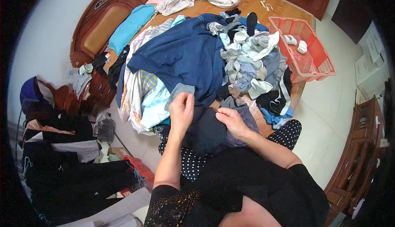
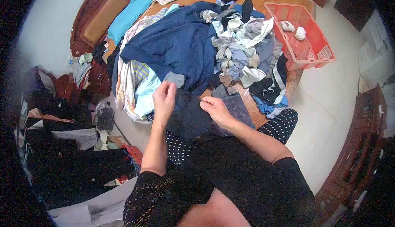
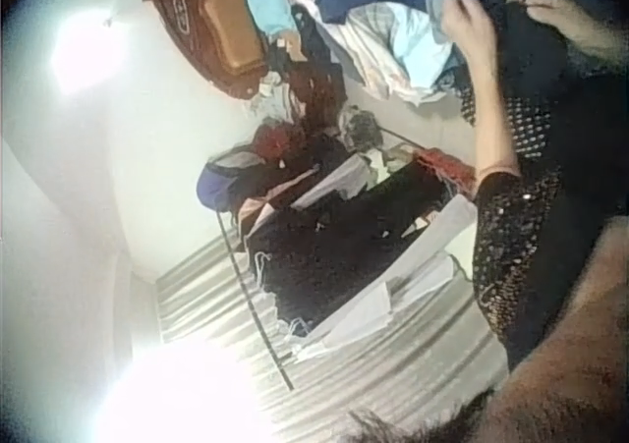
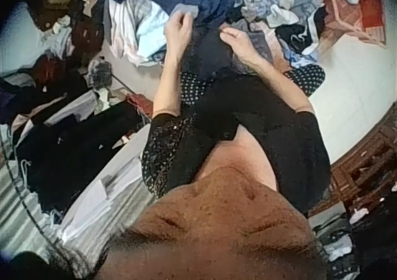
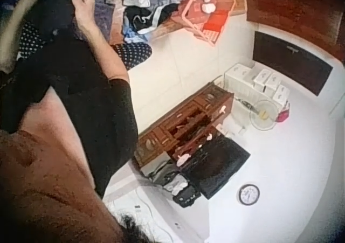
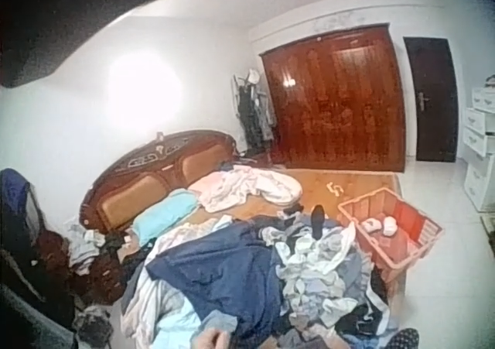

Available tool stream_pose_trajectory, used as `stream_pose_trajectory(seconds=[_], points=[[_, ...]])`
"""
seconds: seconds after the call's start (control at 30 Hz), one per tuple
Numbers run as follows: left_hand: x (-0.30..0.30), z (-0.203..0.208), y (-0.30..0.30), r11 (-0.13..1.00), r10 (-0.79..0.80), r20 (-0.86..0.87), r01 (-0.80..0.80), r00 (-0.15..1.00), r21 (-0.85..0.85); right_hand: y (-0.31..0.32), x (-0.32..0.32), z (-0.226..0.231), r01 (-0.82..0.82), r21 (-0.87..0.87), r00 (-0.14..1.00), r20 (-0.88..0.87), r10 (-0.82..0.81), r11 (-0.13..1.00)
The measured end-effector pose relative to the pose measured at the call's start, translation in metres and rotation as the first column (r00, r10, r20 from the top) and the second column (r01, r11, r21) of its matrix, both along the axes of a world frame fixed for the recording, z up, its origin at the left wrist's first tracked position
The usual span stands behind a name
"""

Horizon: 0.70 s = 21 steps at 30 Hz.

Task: Sorting and folding a pile of laundry on a bed.

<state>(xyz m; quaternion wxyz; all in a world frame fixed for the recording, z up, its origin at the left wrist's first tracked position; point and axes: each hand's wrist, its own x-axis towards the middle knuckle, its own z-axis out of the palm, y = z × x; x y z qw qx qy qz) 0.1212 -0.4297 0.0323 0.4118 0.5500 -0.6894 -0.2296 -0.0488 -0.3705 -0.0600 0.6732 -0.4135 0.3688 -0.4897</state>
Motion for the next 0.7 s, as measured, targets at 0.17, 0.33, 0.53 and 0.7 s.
stream_pose_trajectory(seconds=[0.17, 0.33, 0.53, 0.7], points=[[-0.021, -0.011, 0.055, 0.980, -0.005, 0.097, -0.015, 0.995, 0.199, 0.003, 0.009, -0.009, 0.118, 0.096, 0.960, 0.242, -0.138, 0.988], [-0.026, -0.052, 0.075, 0.998, -0.007, 0.218, -0.005, 0.976, 0.055, 0.010, 0.019, -0.006, 0.035, 0.196, 0.912, 0.395, -0.112, 0.980], [-0.024, -0.068, 0.073, 0.866, 0.199, -0.261, -0.045, 0.944, 0.498, 0.018, 0.021, 0.000, -0.047, 0.040, 0.973, 0.229, 0.037, 0.998], [-0.017, -0.069, 0.074, 0.921, 0.195, -0.184, -0.115, 0.963, 0.373, 0.018, 0.026, -0.008, -0.065, -0.087, 0.998, -0.028, 0.062, 0.994]])
